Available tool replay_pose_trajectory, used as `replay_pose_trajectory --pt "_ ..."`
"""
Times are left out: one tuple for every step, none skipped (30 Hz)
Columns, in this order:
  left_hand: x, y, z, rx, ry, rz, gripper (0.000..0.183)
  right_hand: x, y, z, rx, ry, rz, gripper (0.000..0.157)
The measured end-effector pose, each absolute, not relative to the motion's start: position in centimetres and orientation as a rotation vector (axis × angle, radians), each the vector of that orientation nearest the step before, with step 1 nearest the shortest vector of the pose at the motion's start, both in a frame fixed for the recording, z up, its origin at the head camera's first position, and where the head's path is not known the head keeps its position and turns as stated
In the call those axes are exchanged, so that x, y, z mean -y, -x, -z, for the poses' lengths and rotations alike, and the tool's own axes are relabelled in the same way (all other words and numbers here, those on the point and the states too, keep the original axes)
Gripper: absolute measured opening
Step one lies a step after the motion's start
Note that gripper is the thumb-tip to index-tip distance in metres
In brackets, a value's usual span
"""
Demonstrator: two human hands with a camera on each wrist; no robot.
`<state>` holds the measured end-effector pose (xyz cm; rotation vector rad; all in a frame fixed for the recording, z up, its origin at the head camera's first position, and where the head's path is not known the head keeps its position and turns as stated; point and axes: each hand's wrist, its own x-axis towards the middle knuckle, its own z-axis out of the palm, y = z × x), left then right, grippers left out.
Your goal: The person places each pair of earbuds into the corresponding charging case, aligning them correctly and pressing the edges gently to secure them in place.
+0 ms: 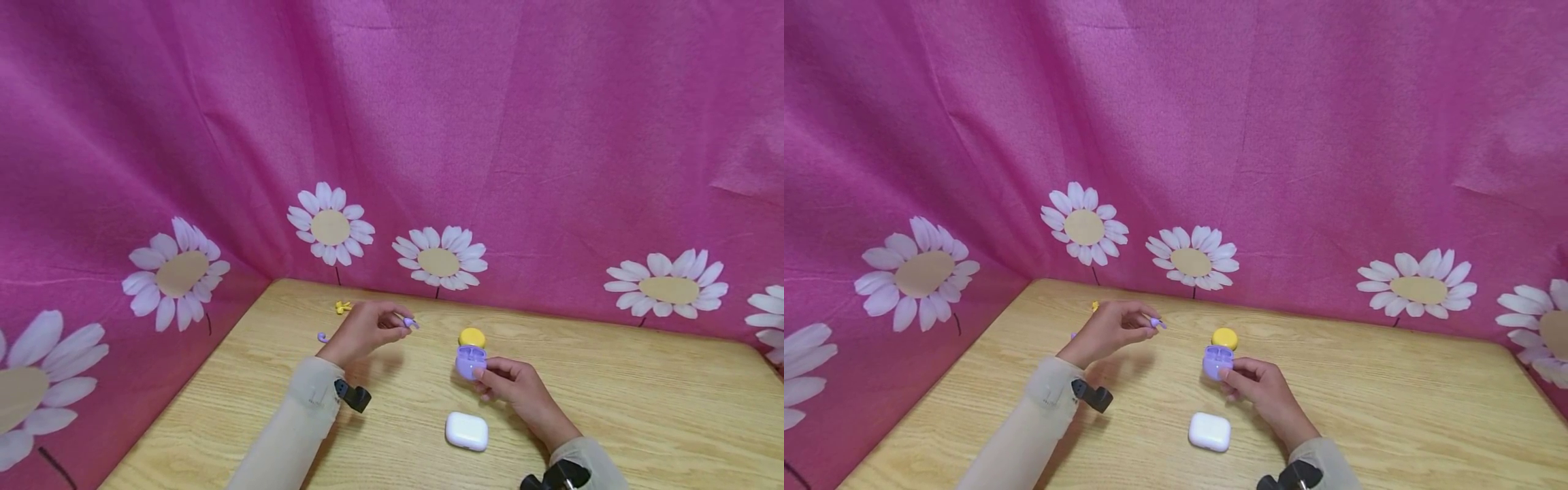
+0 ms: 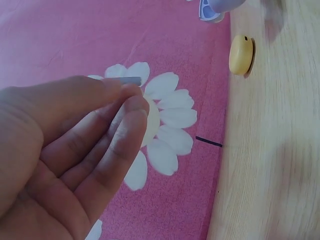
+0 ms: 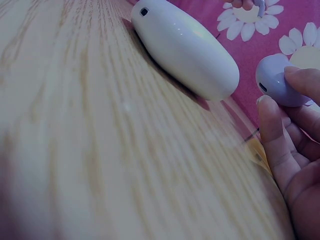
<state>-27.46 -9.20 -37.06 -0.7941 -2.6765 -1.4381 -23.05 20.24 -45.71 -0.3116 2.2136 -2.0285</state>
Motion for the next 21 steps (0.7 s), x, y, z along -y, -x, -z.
replay_pose_trajectory --pt "9.1 27.4 37.0 2.676 0.786 1.428 0.024 -20.2 23.1 45.7 -2.212 0.311 2.030 0.038" --pt "9.1 27.4 37.0 2.674 0.780 1.419 0.023 -20.2 23.1 45.7 -2.211 0.311 2.032 0.038" --pt "9.0 27.4 37.0 2.672 0.775 1.411 0.024 -20.3 23.1 45.7 -2.210 0.313 2.032 0.038" --pt "8.9 27.4 37.0 2.670 0.772 1.404 0.024 -20.3 23.1 45.7 -2.209 0.312 2.034 0.038" --pt "8.9 27.4 37.0 2.667 0.770 1.397 0.023 -20.3 23.1 45.7 -2.207 0.310 2.036 0.038" --pt "8.8 27.3 37.0 2.664 0.768 1.392 0.023 -20.3 23.1 45.7 -2.208 0.309 2.036 0.038" --pt "8.8 27.3 37.0 2.658 0.770 1.392 0.022 -20.3 23.1 45.7 -2.208 0.311 2.033 0.038" --pt "8.7 27.3 37.0 2.652 0.773 1.396 0.020 -20.3 23.1 45.7 -2.207 0.308 2.033 0.038" --pt "8.7 27.3 37.0 2.646 0.777 1.394 0.019 -20.3 23.1 45.7 -2.208 0.309 2.031 0.038" --pt "8.6 27.3 37.0 2.638 0.784 1.396 0.018 -20.3 23.1 45.7 -2.210 0.308 2.029 0.039" --pt "8.6 27.3 37.0 2.628 0.799 1.395 0.017 -20.3 23.1 45.7 -2.212 0.307 2.025 0.039" --pt "8.5 27.3 37.0 2.619 0.812 1.398 0.017 -20.3 23.1 45.7 -2.213 0.307 2.021 0.040" --pt "8.4 27.3 37.1 2.610 0.829 1.395 0.017 -20.3 23.1 45.7 -2.215 0.307 2.017 0.040" --pt "8.4 27.3 37.1 2.603 0.843 1.388 0.018 -20.3 23.1 45.7 -2.216 0.307 2.016 0.040" --pt "8.3 27.4 37.1 2.594 0.858 1.382 0.018 -20.3 23.1 45.7 -2.217 0.308 2.016 0.040" --pt "8.2 27.4 37.1 2.587 0.872 1.380 0.019 -20.4 23.1 45.7 -2.219 0.309 2.014 0.040" --pt "8.2 27.4 37.1 2.580 0.884 1.379 0.019 -20.4 23.1 45.7 -2.219 0.310 2.015 0.040" --pt "8.1 27.4 37.2 2.575 0.896 1.379 0.018 -20.4 23.1 45.7 -2.216 0.309 2.018 0.040" --pt "8.1 27.4 37.2 2.570 0.910 1.384 0.017 -20.4 23.1 45.7 -2.216 0.308 2.021 0.040" --pt "8.0 27.4 37.3 2.566 0.921 1.389 0.015 -20.3 23.1 45.7 -2.214 0.309 2.023 0.040" --pt "8.0 27.4 37.3 2.564 0.934 1.394 0.014 -20.3 23.1 45.7 -2.212 0.308 2.024 0.040"
